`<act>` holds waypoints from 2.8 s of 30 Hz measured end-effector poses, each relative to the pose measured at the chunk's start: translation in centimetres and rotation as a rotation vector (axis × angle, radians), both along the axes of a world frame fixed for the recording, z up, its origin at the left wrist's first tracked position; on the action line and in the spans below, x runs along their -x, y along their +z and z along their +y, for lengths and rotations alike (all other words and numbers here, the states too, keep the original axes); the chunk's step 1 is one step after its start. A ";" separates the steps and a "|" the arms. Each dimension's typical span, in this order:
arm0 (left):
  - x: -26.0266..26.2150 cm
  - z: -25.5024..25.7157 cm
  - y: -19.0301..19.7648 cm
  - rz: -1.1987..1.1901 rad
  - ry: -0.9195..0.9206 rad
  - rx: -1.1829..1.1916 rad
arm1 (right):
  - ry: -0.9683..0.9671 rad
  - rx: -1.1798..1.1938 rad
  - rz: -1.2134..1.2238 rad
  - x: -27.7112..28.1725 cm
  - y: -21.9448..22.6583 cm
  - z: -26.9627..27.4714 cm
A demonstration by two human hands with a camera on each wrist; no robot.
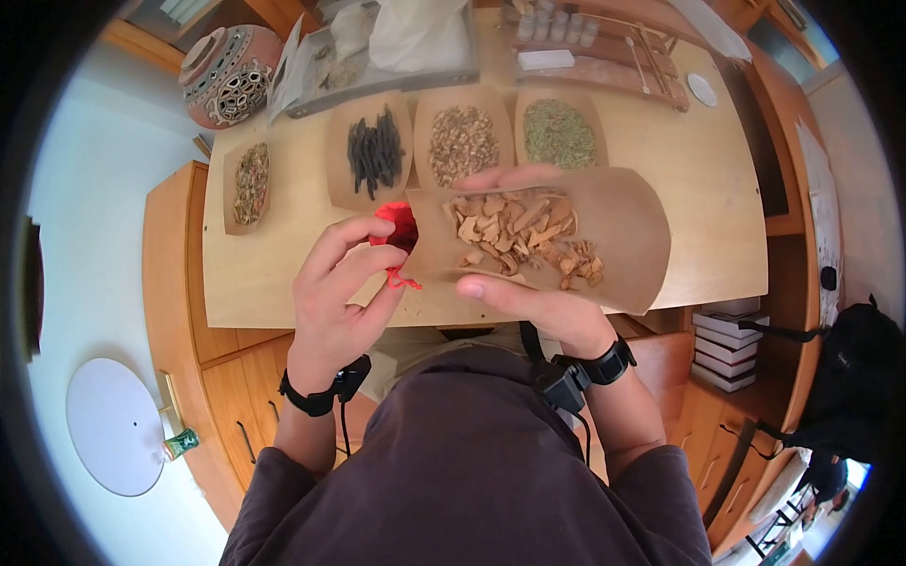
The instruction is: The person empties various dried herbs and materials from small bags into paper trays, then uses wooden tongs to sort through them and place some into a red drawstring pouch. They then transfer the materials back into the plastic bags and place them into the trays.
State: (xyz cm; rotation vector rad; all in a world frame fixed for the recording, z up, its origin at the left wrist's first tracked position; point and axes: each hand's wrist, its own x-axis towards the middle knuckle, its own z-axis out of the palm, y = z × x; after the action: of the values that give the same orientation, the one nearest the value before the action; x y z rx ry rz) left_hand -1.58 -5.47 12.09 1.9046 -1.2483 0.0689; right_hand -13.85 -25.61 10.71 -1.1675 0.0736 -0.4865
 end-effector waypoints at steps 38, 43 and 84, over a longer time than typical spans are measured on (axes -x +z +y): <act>-0.3 1.3 -0.7 0.013 -0.055 0.091 | 0.162 0.540 -0.135 -2.6 2.6 -1.2; -0.3 1.5 -0.6 0.034 -0.057 0.100 | 0.181 0.632 -0.056 -2.4 3.1 -1.5; -0.2 1.6 -1.4 0.083 -0.052 0.130 | 0.233 0.813 0.052 -2.9 5.1 -2.7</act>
State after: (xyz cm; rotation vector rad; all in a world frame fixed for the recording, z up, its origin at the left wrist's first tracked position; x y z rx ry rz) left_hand -1.38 -3.84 10.66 1.7455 -1.2074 0.0414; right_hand -10.99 -28.31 15.78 -1.9567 -0.2367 -0.2745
